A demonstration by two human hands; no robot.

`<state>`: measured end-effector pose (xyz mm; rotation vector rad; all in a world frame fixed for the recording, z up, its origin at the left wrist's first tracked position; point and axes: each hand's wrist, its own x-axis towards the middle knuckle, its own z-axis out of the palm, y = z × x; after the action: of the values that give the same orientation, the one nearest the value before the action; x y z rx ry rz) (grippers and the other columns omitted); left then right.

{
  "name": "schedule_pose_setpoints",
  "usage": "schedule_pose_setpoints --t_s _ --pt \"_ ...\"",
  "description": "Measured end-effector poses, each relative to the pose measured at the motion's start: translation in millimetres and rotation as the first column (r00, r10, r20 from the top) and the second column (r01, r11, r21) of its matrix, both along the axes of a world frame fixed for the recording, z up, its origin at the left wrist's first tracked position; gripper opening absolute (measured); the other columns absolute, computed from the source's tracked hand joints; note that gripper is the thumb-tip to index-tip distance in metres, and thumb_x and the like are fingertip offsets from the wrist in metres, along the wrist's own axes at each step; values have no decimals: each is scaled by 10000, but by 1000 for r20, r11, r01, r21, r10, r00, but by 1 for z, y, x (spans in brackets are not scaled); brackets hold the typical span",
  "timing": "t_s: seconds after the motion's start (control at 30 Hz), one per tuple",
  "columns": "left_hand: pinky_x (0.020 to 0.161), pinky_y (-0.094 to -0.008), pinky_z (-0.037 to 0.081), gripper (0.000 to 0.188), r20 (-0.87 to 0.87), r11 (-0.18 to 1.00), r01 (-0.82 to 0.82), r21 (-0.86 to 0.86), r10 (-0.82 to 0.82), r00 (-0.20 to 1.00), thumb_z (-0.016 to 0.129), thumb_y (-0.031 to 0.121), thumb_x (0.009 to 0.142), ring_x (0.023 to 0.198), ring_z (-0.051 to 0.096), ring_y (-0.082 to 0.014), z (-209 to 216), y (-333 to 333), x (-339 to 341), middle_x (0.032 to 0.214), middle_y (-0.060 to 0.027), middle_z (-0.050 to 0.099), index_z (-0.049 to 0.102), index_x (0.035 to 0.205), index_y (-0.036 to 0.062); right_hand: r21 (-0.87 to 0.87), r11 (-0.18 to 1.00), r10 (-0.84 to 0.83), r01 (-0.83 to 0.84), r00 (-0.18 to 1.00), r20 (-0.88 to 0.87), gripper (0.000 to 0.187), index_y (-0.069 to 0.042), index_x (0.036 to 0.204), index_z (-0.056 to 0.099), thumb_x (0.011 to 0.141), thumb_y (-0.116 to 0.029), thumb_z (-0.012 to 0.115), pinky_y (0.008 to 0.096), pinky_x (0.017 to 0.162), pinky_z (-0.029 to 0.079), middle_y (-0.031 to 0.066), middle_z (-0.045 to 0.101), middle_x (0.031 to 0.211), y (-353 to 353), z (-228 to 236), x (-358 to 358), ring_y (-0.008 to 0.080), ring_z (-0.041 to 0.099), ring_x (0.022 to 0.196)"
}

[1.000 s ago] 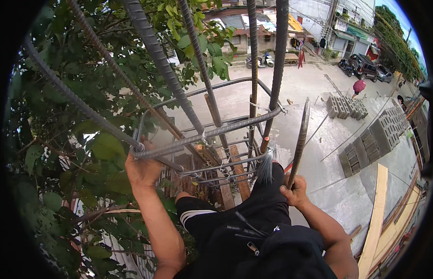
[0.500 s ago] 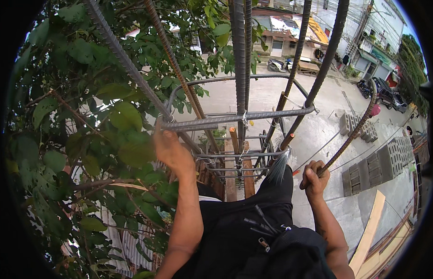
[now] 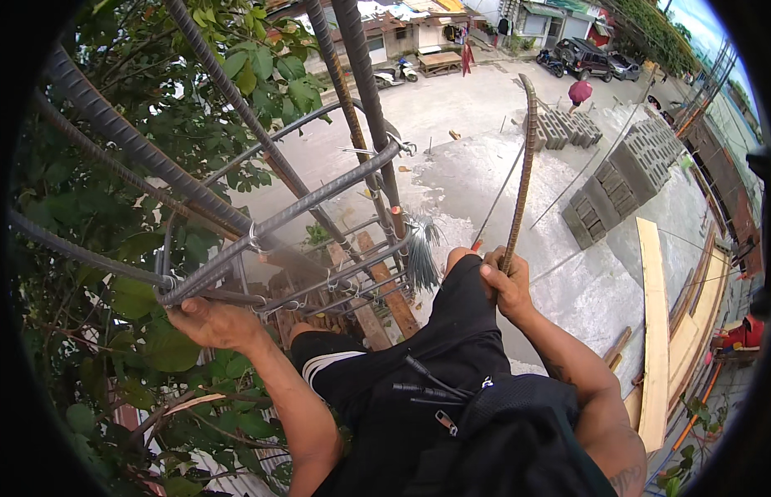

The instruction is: The person climbs a metal scaffolding structure and uses a curved metal tool to tighten wire ties at the joints of the scaffolding frame. They move along the structure, securing multiple connection points while balancing on the narrow frame.

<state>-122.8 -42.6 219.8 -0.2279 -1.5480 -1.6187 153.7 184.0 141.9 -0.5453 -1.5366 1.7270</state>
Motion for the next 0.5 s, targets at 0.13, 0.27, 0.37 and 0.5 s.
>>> schedule_pose_setpoints --t_s 0.13,0.27,0.37,0.5 --pt "785 -337 443 574 -88 924 342 172 -331 939 493 493 908 886 538 -227 3 -9 0 988 -153 541 495 1125 -38 -128 989 -65 72 996 62 315 -63 722 450 872 -291 606 226 431 317 -5 429 549 13 -32 -15 70 392 468" --pt "739 -314 453 435 -21 854 439 281 -452 892 516 422 918 820 571 -203 3 -21 -7 899 -95 563 550 1045 7 19 995 -97 96 943 318 297 -19 777 511 838 -278 644 271 459 368 13 490 569 43 -50 -50 91 440 490" --pt "760 -318 447 408 4 767 563 309 -593 805 524 412 916 825 581 -197 0 -36 -14 893 -79 576 568 1038 25 43 998 -68 55 902 427 285 -2 794 550 804 -256 680 281 493 398 32 522 585 46 -56 -69 105 479 521" --pt "897 -361 390 396 32 704 625 336 -672 740 463 386 949 996 522 -199 -4 -50 -24 1080 -92 576 557 1107 35 229 970 -178 83 882 437 374 25 854 577 743 -296 735 386 609 457 171 616 699 24 -70 -90 259 589 630"
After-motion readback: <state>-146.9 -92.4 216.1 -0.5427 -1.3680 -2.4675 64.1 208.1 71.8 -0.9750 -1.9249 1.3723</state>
